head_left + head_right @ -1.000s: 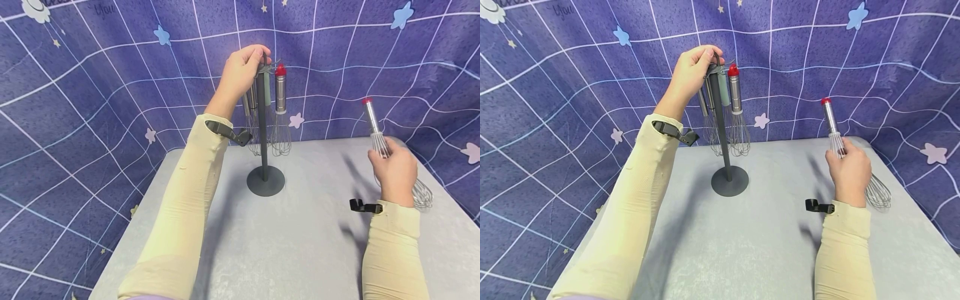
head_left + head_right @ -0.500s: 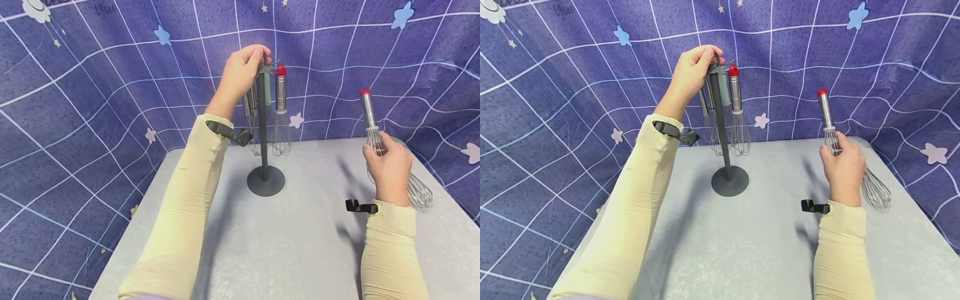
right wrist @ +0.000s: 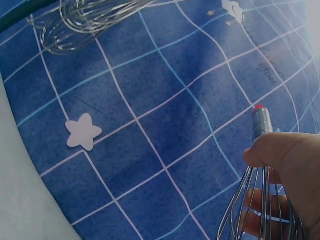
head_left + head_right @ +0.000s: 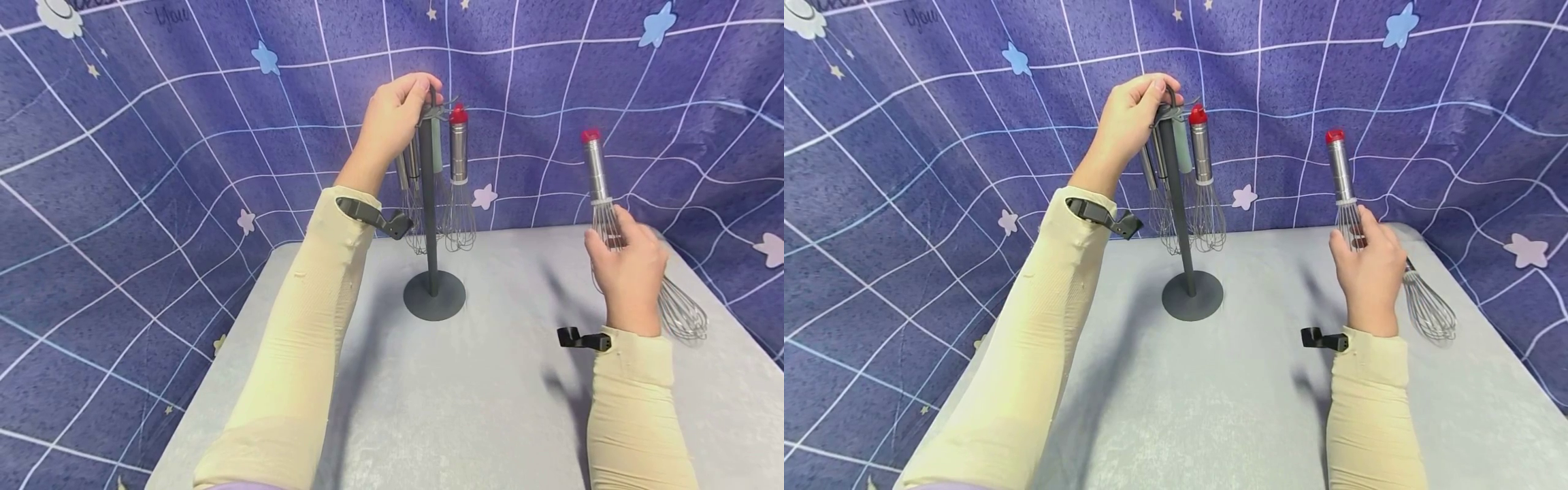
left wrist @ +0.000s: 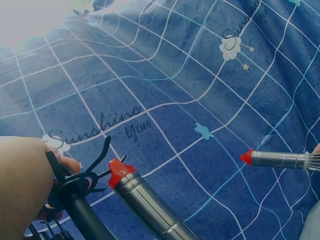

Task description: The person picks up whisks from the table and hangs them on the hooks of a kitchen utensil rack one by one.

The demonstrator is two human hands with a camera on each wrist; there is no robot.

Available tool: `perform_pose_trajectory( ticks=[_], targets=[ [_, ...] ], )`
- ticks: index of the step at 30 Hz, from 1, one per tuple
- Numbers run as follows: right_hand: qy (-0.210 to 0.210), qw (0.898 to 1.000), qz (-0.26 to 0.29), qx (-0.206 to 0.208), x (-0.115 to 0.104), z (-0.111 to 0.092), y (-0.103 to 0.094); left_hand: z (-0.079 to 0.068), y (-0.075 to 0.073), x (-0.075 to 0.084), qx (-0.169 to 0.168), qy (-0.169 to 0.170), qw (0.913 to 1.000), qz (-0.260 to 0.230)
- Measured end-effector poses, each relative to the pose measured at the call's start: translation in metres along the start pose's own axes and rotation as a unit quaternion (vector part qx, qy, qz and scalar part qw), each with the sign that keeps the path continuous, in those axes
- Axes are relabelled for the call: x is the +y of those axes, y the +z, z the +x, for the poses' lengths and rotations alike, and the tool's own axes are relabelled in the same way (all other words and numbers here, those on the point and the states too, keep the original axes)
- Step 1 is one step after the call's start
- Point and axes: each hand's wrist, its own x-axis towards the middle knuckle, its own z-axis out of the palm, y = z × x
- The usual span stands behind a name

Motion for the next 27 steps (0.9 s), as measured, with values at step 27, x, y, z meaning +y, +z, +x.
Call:
perform_pose_trajectory(
  ticks=[27],
  targets=[
    [-0.032, 0.998, 0.035, 0.050, -0.020, -0.005, 0.006, 0.000, 0.000, 0.000, 0.002, -0.002, 1.0000, 0.006]
  ],
)
